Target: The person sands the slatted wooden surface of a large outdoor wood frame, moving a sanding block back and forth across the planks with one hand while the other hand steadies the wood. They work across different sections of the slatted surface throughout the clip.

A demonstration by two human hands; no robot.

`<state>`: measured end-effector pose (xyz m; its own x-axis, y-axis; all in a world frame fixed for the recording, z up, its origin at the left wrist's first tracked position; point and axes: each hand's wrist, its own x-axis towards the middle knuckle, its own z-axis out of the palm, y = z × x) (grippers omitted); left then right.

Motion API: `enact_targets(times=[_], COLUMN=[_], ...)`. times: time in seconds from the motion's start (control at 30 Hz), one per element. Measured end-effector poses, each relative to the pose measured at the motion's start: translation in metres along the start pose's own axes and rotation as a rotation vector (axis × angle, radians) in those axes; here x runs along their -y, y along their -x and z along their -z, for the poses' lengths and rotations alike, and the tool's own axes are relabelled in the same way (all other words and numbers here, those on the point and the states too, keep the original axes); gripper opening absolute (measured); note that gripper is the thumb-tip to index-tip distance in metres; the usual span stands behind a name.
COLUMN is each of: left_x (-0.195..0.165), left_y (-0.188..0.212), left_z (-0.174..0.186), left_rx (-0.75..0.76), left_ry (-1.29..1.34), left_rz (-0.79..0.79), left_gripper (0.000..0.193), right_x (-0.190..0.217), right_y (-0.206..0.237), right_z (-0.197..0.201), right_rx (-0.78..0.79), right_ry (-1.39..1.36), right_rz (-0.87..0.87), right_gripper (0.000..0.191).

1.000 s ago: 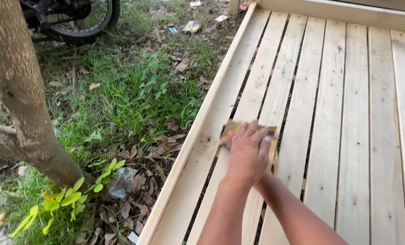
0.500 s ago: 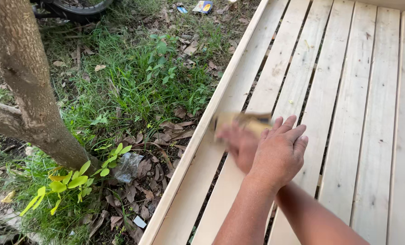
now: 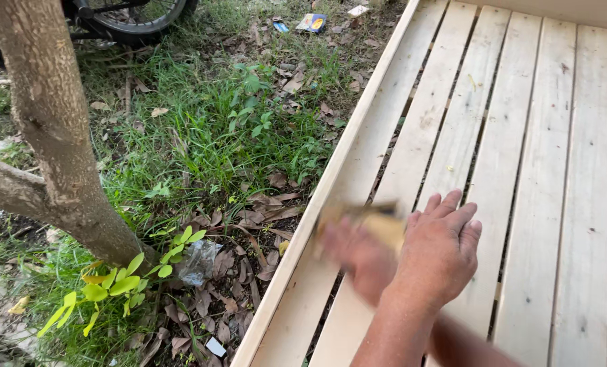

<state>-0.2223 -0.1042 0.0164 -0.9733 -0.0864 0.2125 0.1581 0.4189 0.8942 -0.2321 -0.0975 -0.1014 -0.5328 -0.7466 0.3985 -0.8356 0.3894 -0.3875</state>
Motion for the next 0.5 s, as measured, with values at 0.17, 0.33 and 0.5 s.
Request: enact_targets(times=[0.17,0.33,0.5], left_x=[0.001,-0.003,-0.004], left_y=[-0.003,-0.003,-0.002], left_z=[0.003,-0.003,-0.004], left_rx=[-0.051,-0.069,-0.041], left_ry=[-0.033,0.021,0.057], left_rz=[-0.002,-0.026,-0.001], left_gripper=[0.039,0.039,0.039], right_x=[-0.043,0.03,0.044], right_y=[-0.074,0.007,0.042], right_z=[0.019,-0.007,-0.012], right_rx=[-0.095,-0.001,0.305], right_ry=[0.179,-0.086,-0.122], right_rz=[-0.302,0.011,0.15], right_gripper=[0.045,0.052,0.064])
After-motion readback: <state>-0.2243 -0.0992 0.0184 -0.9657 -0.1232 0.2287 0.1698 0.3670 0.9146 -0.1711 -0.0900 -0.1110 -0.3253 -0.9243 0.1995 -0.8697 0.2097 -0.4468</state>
